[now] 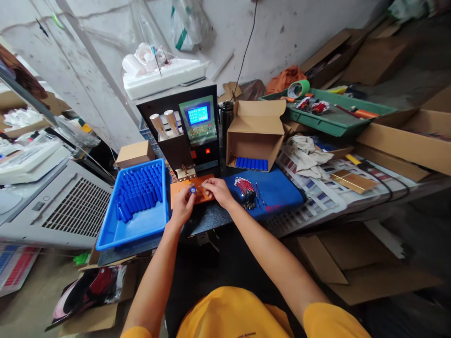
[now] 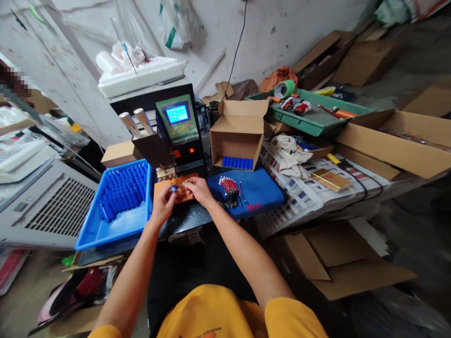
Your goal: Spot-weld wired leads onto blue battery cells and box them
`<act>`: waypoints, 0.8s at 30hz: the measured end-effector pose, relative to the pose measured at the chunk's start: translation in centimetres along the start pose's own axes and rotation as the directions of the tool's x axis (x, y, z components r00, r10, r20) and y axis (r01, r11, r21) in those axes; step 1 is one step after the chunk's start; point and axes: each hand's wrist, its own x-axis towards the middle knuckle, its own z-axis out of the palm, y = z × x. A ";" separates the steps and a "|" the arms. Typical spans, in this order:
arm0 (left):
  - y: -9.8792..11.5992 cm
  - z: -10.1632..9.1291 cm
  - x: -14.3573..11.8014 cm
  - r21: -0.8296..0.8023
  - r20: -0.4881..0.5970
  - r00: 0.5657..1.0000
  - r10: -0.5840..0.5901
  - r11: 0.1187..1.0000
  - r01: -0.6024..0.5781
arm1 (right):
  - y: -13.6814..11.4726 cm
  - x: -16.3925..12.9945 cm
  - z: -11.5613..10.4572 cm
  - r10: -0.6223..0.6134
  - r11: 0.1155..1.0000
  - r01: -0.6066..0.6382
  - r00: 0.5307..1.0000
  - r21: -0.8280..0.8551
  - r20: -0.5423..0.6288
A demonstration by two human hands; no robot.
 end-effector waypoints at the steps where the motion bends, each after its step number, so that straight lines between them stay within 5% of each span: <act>1: 0.1 0.0 0.2 -0.023 -0.021 0.999 -0.027 0.999 0.026 | 0.0 0.1 0.1 0.001 1.000 -0.001 1.000 -0.004 -0.011; 10: 0.7 0.0 1.3 -0.127 -0.016 0.982 -0.187 0.975 0.183 | 0.0 0.5 0.9 0.013 0.999 -0.018 0.995 -0.049 -0.100; 24: 1.0 1.0 1.1 -0.056 -0.137 0.982 -0.128 0.991 0.121 | 0.3 2.2 3.0 -0.072 0.994 0.064 0.992 -0.087 -0.101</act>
